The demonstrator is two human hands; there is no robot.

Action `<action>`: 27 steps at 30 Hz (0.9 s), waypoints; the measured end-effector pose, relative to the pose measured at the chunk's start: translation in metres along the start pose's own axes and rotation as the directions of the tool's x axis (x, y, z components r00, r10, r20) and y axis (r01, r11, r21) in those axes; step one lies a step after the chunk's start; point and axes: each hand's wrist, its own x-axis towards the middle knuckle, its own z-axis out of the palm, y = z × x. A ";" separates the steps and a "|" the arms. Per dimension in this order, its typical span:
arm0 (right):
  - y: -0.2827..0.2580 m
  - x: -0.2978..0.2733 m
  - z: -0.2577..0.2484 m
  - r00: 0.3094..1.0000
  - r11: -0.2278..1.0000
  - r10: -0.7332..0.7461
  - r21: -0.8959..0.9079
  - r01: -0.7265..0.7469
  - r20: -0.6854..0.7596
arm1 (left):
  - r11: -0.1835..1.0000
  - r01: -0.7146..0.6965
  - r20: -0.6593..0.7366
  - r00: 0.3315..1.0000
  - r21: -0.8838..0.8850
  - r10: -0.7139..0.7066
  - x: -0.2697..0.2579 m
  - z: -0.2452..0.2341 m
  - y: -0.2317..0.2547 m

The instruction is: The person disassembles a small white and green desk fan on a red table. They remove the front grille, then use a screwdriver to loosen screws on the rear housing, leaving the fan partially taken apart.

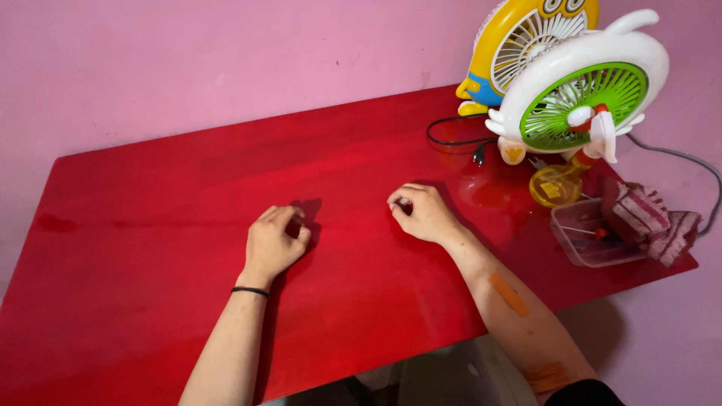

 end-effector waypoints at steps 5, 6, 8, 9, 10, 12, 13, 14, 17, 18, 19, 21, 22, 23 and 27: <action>-0.002 0.001 -0.001 1.000 1.000 0.011 -0.001 -0.011 0.011 | 0.999 -0.051 -0.017 0.999 0.003 0.051 0.001 -0.002 0.001; -0.002 0.001 -0.001 1.000 1.000 0.008 0.004 -0.008 0.009 | 0.999 -0.054 -0.017 0.998 0.002 0.054 0.001 -0.002 0.002; -0.002 0.001 -0.001 1.000 1.000 -0.010 -0.014 0.010 0.001 | 1.000 -0.031 0.000 1.000 -0.005 0.031 0.000 -0.003 0.002; -0.002 0.001 -0.001 1.000 1.000 -0.018 -0.023 0.018 -0.003 | 1.000 -0.020 0.010 1.000 -0.008 0.020 0.000 -0.003 0.002; -0.001 0.002 -0.002 1.000 1.000 -0.016 -0.023 0.016 -0.003 | 0.999 -0.039 0.002 0.999 -0.005 0.039 0.001 -0.003 0.001; -0.001 0.001 -0.002 1.000 1.000 -0.009 -0.024 0.009 0.000 | 0.997 -0.075 -0.012 0.997 0.001 0.075 0.001 -0.003 0.001; -0.001 0.000 -0.002 1.000 1.000 -0.009 -0.020 0.009 -0.001 | 0.997 -0.075 -0.009 0.997 0.003 0.075 0.001 -0.002 0.001; -0.002 0.001 -0.003 1.000 1.000 -0.012 -0.016 0.012 -0.002 | 0.997 -0.075 -0.009 0.997 0.005 0.075 0.001 -0.002 0.001; -0.003 0.001 -0.002 1.000 1.000 0.000 -0.018 0.000 -0.006 | 0.998 -0.061 -0.004 0.998 0.000 0.061 0.001 -0.003 0.000; -0.003 0.000 -0.003 1.000 1.000 0.008 -0.023 -0.008 -0.007 | 0.999 -0.054 -0.002 0.999 -0.006 0.054 0.001 -0.002 0.000; -0.003 0.000 -0.002 1.000 1.000 -0.018 -0.010 0.018 -0.016 | 0.997 -0.079 -0.014 0.997 0.004 0.079 0.000 -0.003 0.000; -0.002 0.003 -0.004 0.997 0.998 -0.069 0.001 0.069 -0.036 | 0.991 -0.133 -0.043 0.990 0.013 0.133 0.002 -0.003 0.000; -0.002 0.000 -0.003 0.997 0.998 -0.068 -0.003 0.068 -0.034 | 0.993 -0.119 -0.039 0.992 0.010 0.120 0.001 -0.002 0.000; -0.001 -0.001 -0.003 0.997 0.998 -0.067 -0.008 0.067 -0.031 | 0.994 -0.106 -0.034 0.994 0.007 0.106 0.000 -0.001 0.000; -0.005 0.001 -0.003 0.995 0.996 -0.089 -0.008 0.088 -0.036 | 0.990 -0.139 -0.021 0.990 0.010 0.139 -0.001 -0.005 -0.001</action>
